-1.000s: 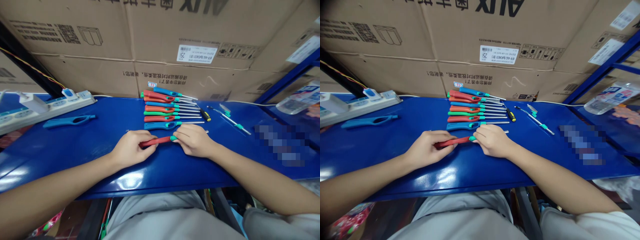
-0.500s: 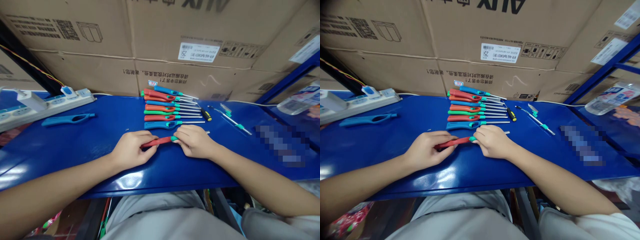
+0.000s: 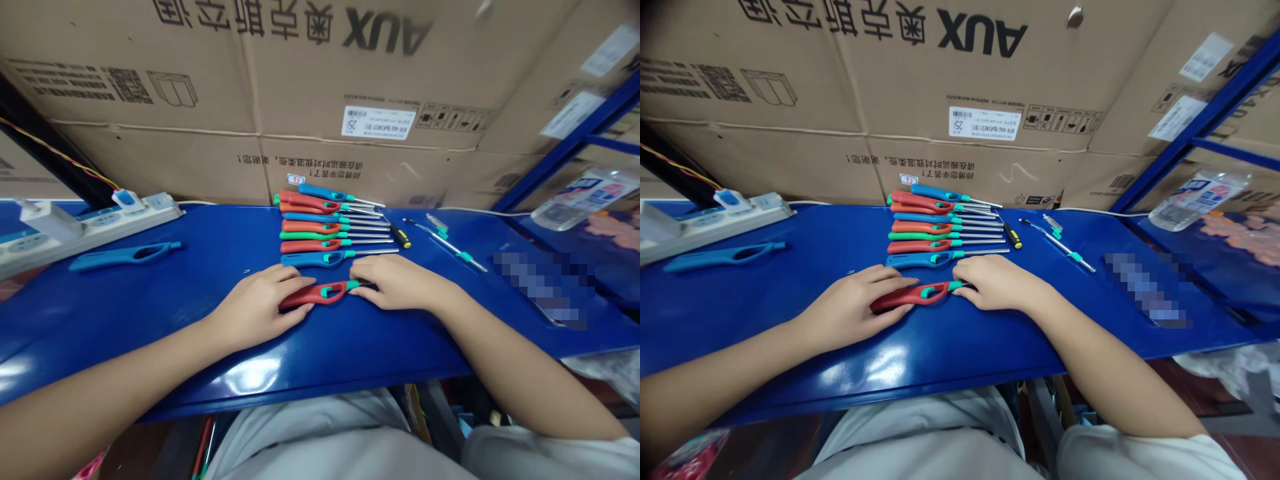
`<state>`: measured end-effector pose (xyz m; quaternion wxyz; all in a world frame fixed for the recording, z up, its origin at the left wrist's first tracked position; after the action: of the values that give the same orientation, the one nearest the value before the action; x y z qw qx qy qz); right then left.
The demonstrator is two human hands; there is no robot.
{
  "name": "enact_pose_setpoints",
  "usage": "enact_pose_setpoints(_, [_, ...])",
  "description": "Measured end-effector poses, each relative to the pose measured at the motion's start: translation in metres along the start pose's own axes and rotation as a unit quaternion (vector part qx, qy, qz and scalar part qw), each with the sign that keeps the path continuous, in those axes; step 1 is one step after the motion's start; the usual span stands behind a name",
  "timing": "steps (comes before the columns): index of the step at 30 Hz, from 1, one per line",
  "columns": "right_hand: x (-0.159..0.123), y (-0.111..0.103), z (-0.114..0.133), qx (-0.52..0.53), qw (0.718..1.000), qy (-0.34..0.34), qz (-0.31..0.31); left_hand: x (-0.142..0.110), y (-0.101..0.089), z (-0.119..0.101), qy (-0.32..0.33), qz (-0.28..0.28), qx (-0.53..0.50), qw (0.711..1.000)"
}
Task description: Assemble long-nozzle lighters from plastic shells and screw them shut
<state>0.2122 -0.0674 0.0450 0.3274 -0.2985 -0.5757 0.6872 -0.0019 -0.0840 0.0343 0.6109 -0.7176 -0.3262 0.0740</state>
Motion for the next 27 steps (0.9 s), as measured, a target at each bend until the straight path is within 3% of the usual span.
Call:
enact_pose_setpoints(4, [-0.003, -0.004, -0.01, 0.015, 0.998, 0.051, 0.023, 0.001, -0.001, 0.002, -0.004, 0.009, 0.018, 1.0])
enact_pose_setpoints(10, [-0.003, -0.005, -0.013, 0.016, 0.997, 0.063, 0.037, 0.001, 0.0, 0.003, -0.013, 0.028, 0.02, 0.999])
enact_pose_setpoints(16, [-0.002, -0.006, -0.01, 0.006, 0.999, 0.04, 0.012, -0.001, 0.003, 0.005, -0.018, 0.022, 0.006, 1.0])
enact_pose_setpoints(18, [0.0, -0.011, -0.011, -0.003, 0.999, 0.041, -0.022, -0.001, 0.004, 0.006, -0.017, 0.017, 0.001, 1.0])
enact_pose_setpoints(21, [0.001, -0.024, -0.025, -0.037, 0.982, 0.132, -0.126, -0.002, 0.004, 0.006, -0.012, 0.007, -0.012, 1.0])
enact_pose_setpoints(24, [-0.003, -0.038, -0.049, -0.052, 0.935, 0.268, -0.225, -0.003, 0.004, 0.005, -0.01, 0.001, -0.012, 1.0])
enact_pose_setpoints(27, [-0.008, -0.042, -0.072, -0.064, 0.905, 0.358, -0.223, -0.004, 0.003, 0.004, -0.006, -0.004, -0.008, 1.0])
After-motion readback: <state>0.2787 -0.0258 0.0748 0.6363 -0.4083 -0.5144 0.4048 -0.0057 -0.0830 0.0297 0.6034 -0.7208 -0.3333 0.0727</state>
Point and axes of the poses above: each hand's wrist, its own x-axis towards the middle knuckle, its own y-axis out of the palm, z = x × y, the point moved 5 cm from there along x, towards the middle knuckle, and after that the axes turned 10 degrees about y, right-handed, at the moved point
